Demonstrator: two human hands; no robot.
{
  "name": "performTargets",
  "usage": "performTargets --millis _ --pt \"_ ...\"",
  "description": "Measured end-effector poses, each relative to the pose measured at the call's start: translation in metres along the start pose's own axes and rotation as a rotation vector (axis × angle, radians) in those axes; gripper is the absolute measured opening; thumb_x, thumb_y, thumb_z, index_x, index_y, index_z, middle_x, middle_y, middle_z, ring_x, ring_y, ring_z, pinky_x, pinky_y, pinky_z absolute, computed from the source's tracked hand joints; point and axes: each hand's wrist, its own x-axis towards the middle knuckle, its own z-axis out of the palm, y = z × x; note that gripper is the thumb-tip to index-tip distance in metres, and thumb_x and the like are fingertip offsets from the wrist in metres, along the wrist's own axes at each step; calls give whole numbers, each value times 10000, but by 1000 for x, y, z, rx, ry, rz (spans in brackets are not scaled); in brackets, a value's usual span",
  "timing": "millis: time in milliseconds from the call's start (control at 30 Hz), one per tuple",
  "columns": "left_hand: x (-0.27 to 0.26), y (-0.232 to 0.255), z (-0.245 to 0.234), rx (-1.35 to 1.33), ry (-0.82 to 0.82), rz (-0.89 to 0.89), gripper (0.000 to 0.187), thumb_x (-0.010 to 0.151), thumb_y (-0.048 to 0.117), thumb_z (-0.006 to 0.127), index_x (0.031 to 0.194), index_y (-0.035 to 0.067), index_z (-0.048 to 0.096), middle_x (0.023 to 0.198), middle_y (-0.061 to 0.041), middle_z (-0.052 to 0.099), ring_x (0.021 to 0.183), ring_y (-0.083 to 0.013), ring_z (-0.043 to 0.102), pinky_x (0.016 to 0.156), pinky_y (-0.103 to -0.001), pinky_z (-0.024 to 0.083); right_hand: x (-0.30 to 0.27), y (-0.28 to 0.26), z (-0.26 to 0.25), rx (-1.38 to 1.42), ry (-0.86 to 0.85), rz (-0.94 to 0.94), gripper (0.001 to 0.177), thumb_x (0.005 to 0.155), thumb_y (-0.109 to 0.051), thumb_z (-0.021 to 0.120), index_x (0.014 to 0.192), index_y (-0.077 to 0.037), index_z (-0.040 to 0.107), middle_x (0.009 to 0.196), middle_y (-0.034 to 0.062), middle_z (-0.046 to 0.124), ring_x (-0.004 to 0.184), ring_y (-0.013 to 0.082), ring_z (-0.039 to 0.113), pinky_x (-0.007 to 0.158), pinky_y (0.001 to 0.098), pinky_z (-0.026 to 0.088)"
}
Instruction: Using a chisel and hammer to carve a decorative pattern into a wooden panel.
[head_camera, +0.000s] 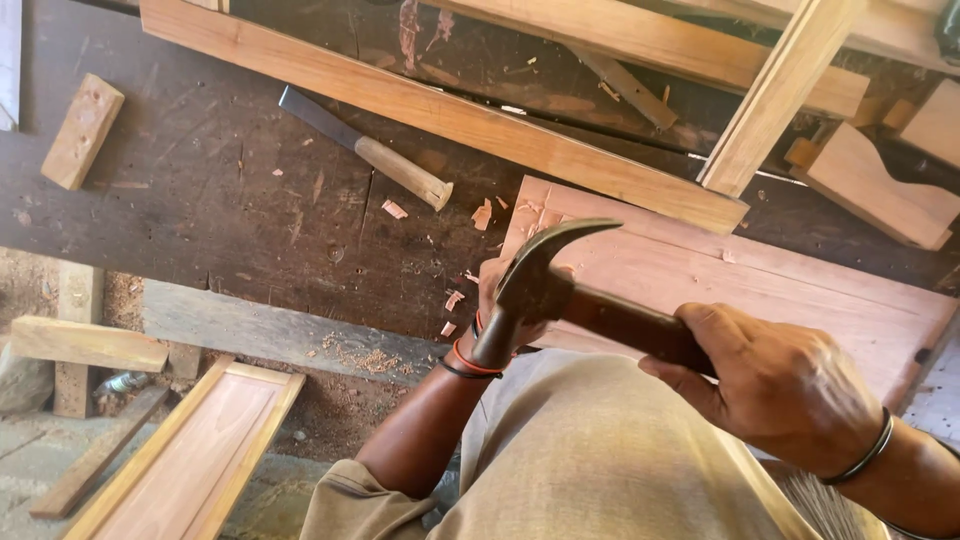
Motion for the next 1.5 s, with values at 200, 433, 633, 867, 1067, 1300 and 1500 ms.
performTargets --millis 200,433,633,867,1067,1300,1500 --pt "-8 1 -9 -362 277 -76 267 1006 189 725 830 38 592 764 -47 607 686 -118 549 632 -275 425 -14 34 14 80 65 90 533 819 -477 751 1059 -14 642 617 131 670 404 242 622 379 392 494" --pt "-2 8 -22 -249 186 -78 360 1022 224 700 756 35 549 689 -31 575 620 -92 512 579 -261 408 -9 38 11 39 46 216 542 827 -464 732 1102 -3 652 648 89 698 502 210 675 480 350 535" --pt "-1 1 -15 -291 110 -51 314 1017 160 686 762 36 551 704 -45 580 623 -114 528 603 -266 407 -5 32 11 107 47 186 577 813 -498 738 1081 6 652 693 103 720 502 217 684 462 349 529" --pt "3 5 -14 -259 83 -30 150 873 65 711 795 27 589 736 -43 603 666 -109 560 647 -249 448 -5 27 10 123 65 155 547 812 -508 755 1022 -12 662 718 115 707 497 225 672 446 362 523" --pt "-17 -25 -11 -354 58 -130 145 867 107 761 826 37 641 793 -26 645 735 -97 600 690 -242 479 -16 17 2 157 149 31 519 773 -440 794 1058 -31 648 680 95 665 510 237 655 472 374 509" --pt "-10 -2 -2 -180 36 -69 207 905 234 756 878 46 674 760 -25 598 708 -117 579 682 -264 474 -7 1 1 184 206 -168 449 759 -393 808 961 -50 600 631 86 635 475 257 613 447 403 493" --pt "-23 -22 6 -62 116 -151 256 957 254 740 1082 33 710 692 -18 579 627 -135 543 609 -298 475 -14 -1 -9 37 6 -15 443 768 -441 797 958 -79 625 600 67 604 467 255 599 459 427 486"
